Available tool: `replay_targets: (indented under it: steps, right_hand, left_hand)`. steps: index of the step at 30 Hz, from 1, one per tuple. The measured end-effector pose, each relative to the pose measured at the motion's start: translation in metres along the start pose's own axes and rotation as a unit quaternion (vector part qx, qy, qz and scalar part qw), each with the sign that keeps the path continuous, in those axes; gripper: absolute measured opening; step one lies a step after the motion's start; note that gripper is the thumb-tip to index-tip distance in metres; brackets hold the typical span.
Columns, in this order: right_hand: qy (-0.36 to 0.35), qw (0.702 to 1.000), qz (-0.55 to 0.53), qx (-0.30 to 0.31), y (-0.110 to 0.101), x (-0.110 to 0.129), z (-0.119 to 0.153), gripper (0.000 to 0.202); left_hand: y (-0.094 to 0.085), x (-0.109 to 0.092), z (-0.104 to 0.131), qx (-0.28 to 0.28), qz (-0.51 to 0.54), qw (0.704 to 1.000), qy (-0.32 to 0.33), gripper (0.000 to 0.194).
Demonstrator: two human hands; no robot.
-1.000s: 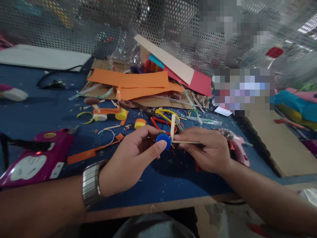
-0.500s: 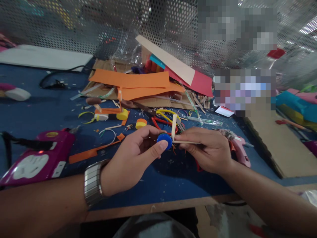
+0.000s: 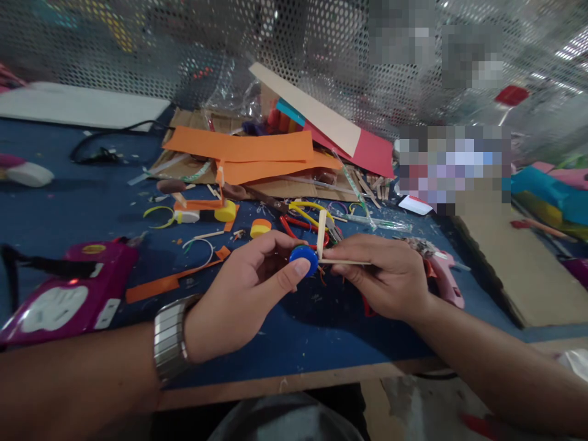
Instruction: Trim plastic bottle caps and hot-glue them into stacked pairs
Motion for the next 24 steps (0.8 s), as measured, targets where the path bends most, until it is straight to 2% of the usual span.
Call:
replay_targets:
  steps: [24]
  right_hand:
    - [-0.001,1.000,0.004,0.005,-0.0002,0.0013,-0.0005,0.026]
  left_hand:
    - [0.0006,-0.0027,0.0003,0.005,-0.016,1.000,0.001,0.032]
Point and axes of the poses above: each hand's wrist, its own z-axis away from the middle knuckle, its own y-axis out of the palm, x = y × z, the point moved 7 cm from there along -z, towards the middle knuckle, and after that the axes turned 8 degrees about x, right-handed, at the moved point
